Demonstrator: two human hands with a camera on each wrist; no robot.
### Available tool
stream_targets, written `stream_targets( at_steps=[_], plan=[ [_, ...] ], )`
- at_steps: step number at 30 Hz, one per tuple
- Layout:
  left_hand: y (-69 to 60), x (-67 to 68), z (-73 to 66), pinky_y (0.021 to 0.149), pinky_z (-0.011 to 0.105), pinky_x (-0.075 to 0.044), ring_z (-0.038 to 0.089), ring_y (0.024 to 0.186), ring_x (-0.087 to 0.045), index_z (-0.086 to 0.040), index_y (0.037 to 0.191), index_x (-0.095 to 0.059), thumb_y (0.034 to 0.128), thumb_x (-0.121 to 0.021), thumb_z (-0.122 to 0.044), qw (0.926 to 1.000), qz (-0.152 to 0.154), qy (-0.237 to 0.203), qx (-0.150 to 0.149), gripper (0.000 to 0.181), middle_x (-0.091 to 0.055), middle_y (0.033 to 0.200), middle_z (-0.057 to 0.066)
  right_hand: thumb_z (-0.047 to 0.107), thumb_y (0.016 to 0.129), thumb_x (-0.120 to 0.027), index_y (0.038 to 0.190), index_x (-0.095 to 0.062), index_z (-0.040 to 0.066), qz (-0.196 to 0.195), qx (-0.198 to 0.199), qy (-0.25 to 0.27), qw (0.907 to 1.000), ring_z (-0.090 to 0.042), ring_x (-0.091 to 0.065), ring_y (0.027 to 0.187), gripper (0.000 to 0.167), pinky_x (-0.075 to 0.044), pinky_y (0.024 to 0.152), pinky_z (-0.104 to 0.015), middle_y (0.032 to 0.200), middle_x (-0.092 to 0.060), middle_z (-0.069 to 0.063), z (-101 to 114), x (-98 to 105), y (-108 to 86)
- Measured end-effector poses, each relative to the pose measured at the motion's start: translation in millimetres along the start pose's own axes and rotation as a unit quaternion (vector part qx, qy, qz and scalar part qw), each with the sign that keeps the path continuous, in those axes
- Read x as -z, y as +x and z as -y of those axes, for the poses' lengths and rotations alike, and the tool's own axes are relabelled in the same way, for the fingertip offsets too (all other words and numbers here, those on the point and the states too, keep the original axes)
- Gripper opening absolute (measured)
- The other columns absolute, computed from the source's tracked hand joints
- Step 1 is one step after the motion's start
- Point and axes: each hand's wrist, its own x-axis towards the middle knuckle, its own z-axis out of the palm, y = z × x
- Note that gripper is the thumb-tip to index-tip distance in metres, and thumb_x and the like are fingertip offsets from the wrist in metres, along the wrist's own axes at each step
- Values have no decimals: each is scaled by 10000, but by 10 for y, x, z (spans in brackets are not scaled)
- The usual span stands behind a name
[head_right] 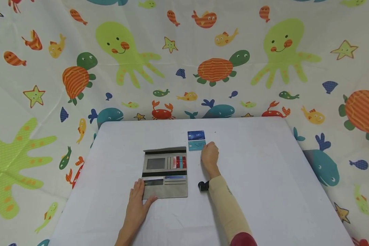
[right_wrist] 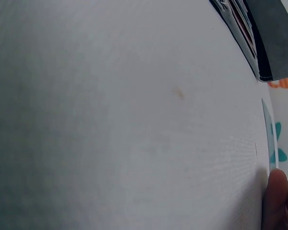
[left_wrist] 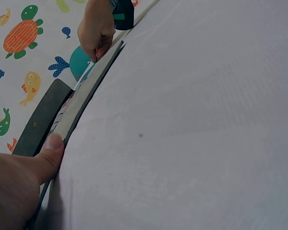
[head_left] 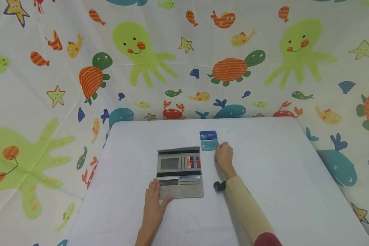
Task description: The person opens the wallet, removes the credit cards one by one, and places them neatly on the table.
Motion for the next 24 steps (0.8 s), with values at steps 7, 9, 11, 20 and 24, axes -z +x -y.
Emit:
stream_targets(
  at_steps=[7,9,11,20,24],
  plan=[
    [-3,3,0,1288,529,-102,373,1563,-130,-3,1567,-273,880,-722,-444,10000,-1,49,-55,932,-201,1667,181,142,1019,-516,967,-592,-31,-64,127,119,9998,-216,-606,536,196,-435,509,-264,682,-636,-132,-22,8,-15],
    [-2,13,-5,1285,539,-105,383,1559,-133,3,1564,-276,882,-724,-431,10000,-5,22,-76,924,-203,1665,188,163,1019,-510,984,-600,-26,-111,163,227,9995,-223,-609,535,212,-444,537,-282,660,-643,-126,-41,8,-20],
    [-14,21,-6,1283,545,-103,387,1558,-133,8,1562,-278,882,-728,-420,10000,-19,-25,-75,920,-203,1664,192,188,1018,-504,1004,-609,-22,-170,226,314,9991,-223,-607,554,236,-452,571,-294,652,-644,-112,-65,4,-31],
    [-15,28,-7,1289,534,-85,371,1565,-114,-6,1571,-260,888,-718,-435,10000,13,-56,-71,928,-187,1671,180,240,1016,-460,1051,-609,1,-47,318,581,9978,-194,-589,558,284,-446,597,-288,675,-633,-91,-103,25,-71],
    [-27,17,-9,1290,532,-91,372,1564,-124,-1,1566,-272,887,-724,-422,9999,-22,-81,-122,918,-200,1667,183,239,1020,-462,1071,-606,6,45,322,821,9961,-162,-598,551,279,-462,593,-257,742,-658,-108,-109,66,-96]
  ],
)
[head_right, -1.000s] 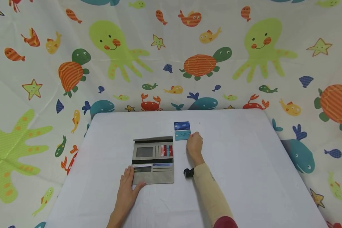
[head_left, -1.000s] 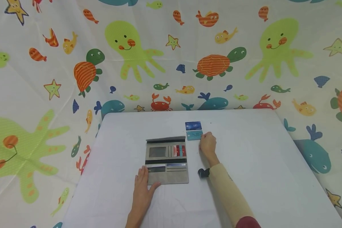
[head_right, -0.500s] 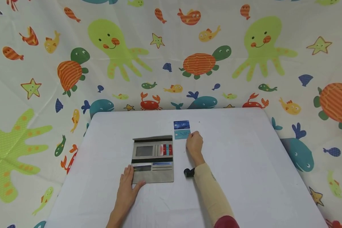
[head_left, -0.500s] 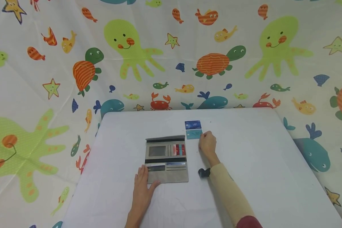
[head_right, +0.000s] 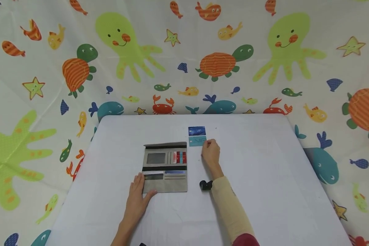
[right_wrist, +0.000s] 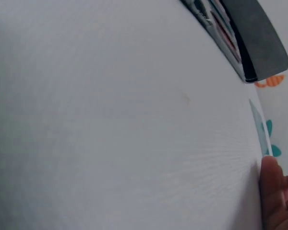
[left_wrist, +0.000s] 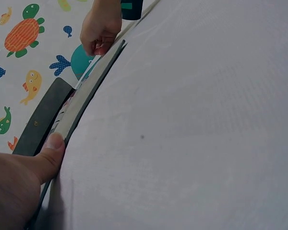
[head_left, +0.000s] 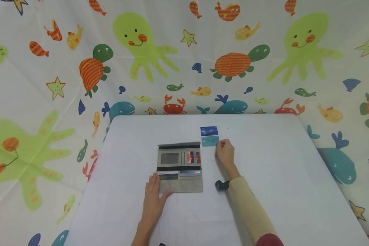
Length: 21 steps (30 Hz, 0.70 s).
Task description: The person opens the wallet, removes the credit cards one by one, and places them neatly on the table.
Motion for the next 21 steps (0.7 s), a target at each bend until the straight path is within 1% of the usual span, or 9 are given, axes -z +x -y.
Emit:
stream_targets(
  at_steps=[3,6,8,13,17,21],
  plan=[
    [14,-4,-5,1291,528,-98,373,1562,-135,6,1561,-284,886,-734,-403,10000,-31,-2,-49,909,-213,1664,187,242,1022,-473,1103,-603,2,110,-9,189,9998,-162,-612,581,285,-476,593,-242,829,-668,-131,30,40,-4],
    [24,-1,-6,1292,526,-96,365,1565,-133,5,1562,-283,886,-737,-395,10000,-54,-30,-60,906,-214,1665,181,241,1023,-482,1129,-612,-8,195,62,209,9996,-185,-622,647,300,-486,607,-233,903,-668,-149,62,68,-17],
    [26,2,-5,1292,526,-97,363,1565,-134,6,1562,-283,887,-738,-392,9999,-72,-43,-79,905,-216,1665,180,230,1016,-492,1129,-623,-15,241,119,197,9994,-196,-623,678,299,-487,613,-230,921,-666,-157,83,83,-38],
    [12,-4,4,1297,510,-90,362,1567,-126,-1,1567,-272,890,-732,-402,10000,-22,-52,-43,912,-208,1668,177,223,1005,-516,1111,-641,-10,464,115,167,9987,-179,-623,660,285,-478,591,-217,883,-657,-140,127,108,-120],
    [0,-5,1,1291,526,-104,366,1565,-129,-1,1566,-276,885,-737,-402,10000,-21,-44,-13,915,-211,1667,179,221,998,-543,1103,-646,2,671,69,190,9975,-158,-619,628,263,-470,558,-213,845,-656,-119,157,126,-195],
    [-2,0,-5,1285,543,-116,370,1563,-134,0,1565,-278,886,-737,-403,10000,-34,-13,-21,913,-216,1665,182,216,1003,-557,1111,-644,14,922,60,109,9957,-148,-620,647,245,-481,565,-204,857,-658,-112,183,136,-277]
  ],
)
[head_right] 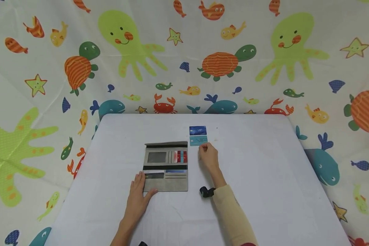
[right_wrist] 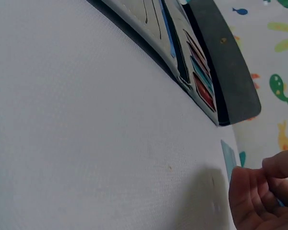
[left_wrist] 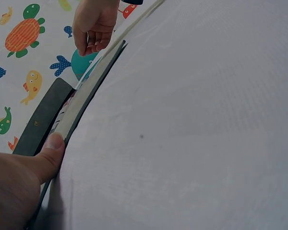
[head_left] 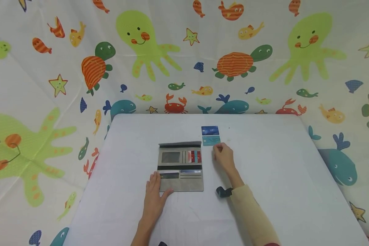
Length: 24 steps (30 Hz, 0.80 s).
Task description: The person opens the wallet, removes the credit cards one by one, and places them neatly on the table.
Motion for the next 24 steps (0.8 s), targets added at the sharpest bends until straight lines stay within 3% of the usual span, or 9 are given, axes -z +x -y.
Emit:
stream_targets(
  at_steps=[24],
  plan=[
    [1,-11,8,1287,534,-121,374,1560,-148,-3,1568,-273,881,-742,-399,10000,-36,56,-69,921,-227,1661,184,170,963,-651,1009,-676,61,898,138,-320,9954,-129,-580,614,121,-500,568,-215,776,-648,-51,78,-173,-442]
  ],
)
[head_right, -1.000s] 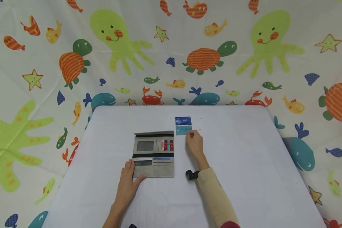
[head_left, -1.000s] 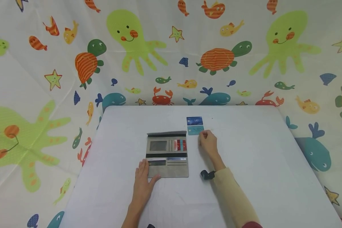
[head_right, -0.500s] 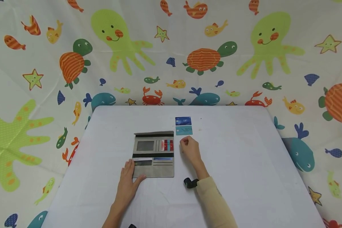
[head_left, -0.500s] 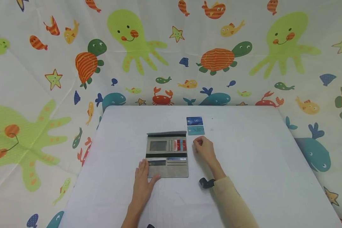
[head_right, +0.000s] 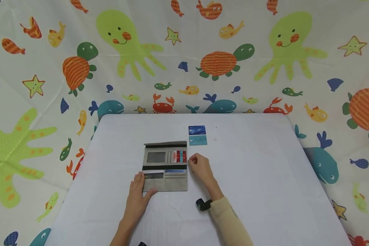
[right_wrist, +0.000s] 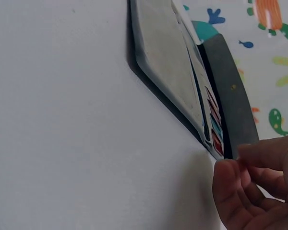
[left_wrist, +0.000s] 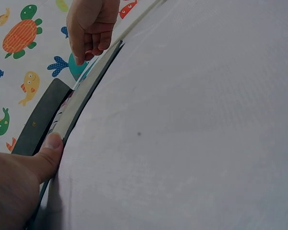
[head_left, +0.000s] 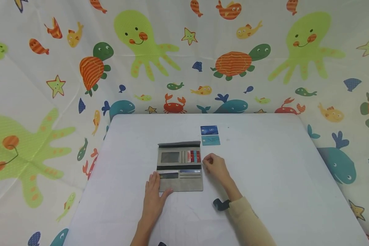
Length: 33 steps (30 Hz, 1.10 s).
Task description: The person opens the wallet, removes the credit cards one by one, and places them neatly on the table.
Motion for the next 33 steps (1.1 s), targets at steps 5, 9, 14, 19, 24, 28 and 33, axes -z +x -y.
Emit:
stream_targets(
  at_steps=[5,9,14,19,24,28,33],
  plan=[
    [2,0,0,1282,549,-128,373,1561,-147,-2,1567,-275,879,-748,-389,10000,-3,-24,6,920,-229,1661,182,156,944,-657,971,-681,70,65,129,-9,9999,-127,-562,595,93,-472,533,-213,742,-637,-34,3,-29,-68],
    [6,1,-3,1280,553,-130,371,1562,-144,-4,1567,-275,881,-746,-390,10000,10,-20,25,917,-225,1663,179,178,938,-680,952,-683,87,171,171,-23,9997,-124,-556,565,92,-467,510,-210,722,-624,-18,13,-44,-116],
    [11,4,-8,1279,557,-132,371,1562,-142,-5,1568,-273,885,-742,-393,10000,26,-19,27,915,-222,1664,178,175,927,-706,938,-681,85,340,268,-130,9990,-117,-539,561,94,-471,495,-203,718,-609,-12,34,-45,-170],
    [11,11,-13,1280,554,-127,366,1563,-145,-5,1566,-279,883,-745,-393,10000,7,-39,31,914,-227,1663,176,161,919,-713,926,-691,87,582,346,-362,9970,-112,-528,560,77,-462,491,-205,718,-597,-4,4,-63,-175],
    [7,9,-8,1285,542,-120,359,1565,-145,-8,1567,-281,878,-751,-392,10000,-31,-81,12,918,-228,1664,169,158,918,-714,899,-694,91,747,369,-533,9951,-102,-508,537,73,-440,472,-204,705,-585,7,-5,-83,-152],
    [7,-1,4,1287,538,-115,362,1564,-144,-12,1569,-277,879,-750,-394,9999,-36,-96,-5,920,-226,1664,171,154,921,-707,898,-692,82,844,344,-609,9940,-100,-503,525,77,-434,465,-206,696,-587,7,13,-82,-137],
    [7,-3,11,1287,536,-114,369,1562,-146,-13,1570,-274,881,-747,-396,10000,-33,-92,-19,920,-227,1663,175,144,921,-708,915,-698,72,903,299,-632,9935,-103,-509,544,72,-446,476,-205,705,-593,2,38,-73,-146]
  ],
)
